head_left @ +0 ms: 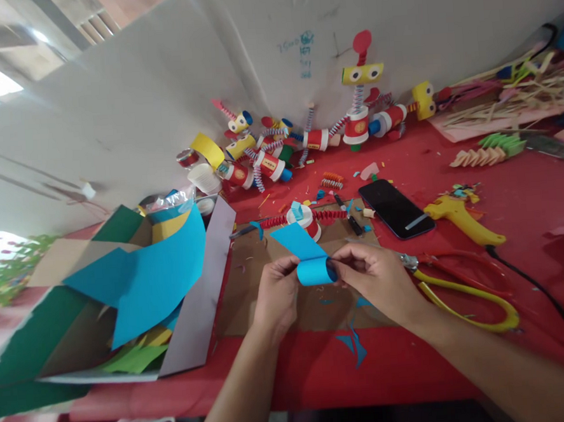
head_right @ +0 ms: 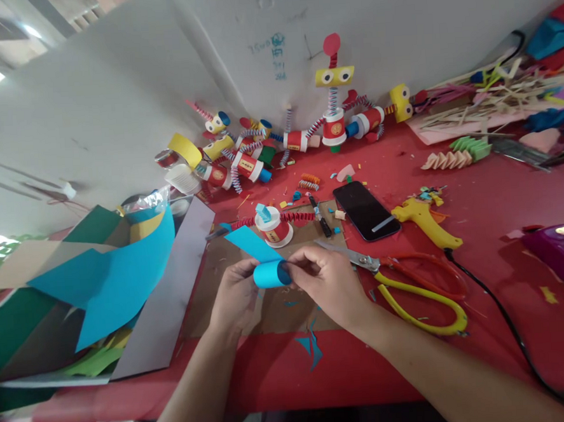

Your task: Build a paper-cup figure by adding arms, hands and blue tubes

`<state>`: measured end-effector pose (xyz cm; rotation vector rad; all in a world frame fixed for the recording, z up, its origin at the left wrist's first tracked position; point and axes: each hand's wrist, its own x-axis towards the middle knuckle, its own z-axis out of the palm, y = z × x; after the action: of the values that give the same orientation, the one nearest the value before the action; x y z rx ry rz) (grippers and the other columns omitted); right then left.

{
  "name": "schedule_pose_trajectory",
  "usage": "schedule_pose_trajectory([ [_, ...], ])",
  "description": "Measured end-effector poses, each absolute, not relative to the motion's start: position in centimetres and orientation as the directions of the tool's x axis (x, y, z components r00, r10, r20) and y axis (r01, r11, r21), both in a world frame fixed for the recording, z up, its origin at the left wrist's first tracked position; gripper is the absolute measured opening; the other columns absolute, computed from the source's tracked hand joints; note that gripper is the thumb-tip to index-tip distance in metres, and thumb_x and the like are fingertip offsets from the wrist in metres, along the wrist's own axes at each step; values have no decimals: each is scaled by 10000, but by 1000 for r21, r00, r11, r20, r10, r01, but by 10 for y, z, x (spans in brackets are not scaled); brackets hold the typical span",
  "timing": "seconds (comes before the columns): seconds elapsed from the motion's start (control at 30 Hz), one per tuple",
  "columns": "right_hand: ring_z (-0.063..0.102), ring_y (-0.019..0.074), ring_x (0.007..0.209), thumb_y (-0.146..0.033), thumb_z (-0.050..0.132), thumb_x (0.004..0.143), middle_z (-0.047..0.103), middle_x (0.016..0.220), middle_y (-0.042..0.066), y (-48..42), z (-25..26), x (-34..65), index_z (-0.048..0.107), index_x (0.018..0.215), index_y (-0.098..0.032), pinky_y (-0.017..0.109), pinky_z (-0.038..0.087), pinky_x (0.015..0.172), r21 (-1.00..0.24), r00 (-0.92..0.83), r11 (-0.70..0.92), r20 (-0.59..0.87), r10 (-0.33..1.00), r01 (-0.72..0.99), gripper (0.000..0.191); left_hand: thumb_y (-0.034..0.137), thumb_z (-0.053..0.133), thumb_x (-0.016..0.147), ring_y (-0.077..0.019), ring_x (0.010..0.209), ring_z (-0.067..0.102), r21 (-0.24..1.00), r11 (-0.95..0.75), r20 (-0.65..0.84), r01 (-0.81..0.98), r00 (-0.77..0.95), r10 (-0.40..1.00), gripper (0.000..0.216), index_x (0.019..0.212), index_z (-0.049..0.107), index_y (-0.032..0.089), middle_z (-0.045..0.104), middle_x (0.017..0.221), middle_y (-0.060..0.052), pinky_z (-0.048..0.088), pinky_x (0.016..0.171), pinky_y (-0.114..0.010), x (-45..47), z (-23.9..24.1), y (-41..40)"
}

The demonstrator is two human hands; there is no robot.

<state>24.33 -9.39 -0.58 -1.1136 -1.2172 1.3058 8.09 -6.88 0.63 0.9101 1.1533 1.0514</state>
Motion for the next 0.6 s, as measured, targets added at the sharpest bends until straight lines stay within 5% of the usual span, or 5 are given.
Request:
schedule_pose_trajectory([
  [0.33, 636, 139, 603, -399, 609, 845, 643, 621, -8, -93, 6, 247, 638, 746, -198, 250, 518, 557, -995, -127, -47, -36, 991, -84, 225, 218, 806, 554, -226, 725, 675, 943, 295, -275, -152, 138, 952, 110, 643, 774, 162, 713, 599, -47, 522, 692, -313, 79, 7, -70],
  [0.6, 657, 168, 805, -308, 706, 811, 706, 903, 29, -83, 8, 266, 728, 972, -243, 276, 548, 664, -975, 10, 206, 207, 978, 86, 176, 272, 796, 649, -223, 715, 680, 913, 406, -363, -28, 396, 844, 164, 758, 793, 150, 745, 703, -66, 523, 701, -318, 74, -3, -74],
])
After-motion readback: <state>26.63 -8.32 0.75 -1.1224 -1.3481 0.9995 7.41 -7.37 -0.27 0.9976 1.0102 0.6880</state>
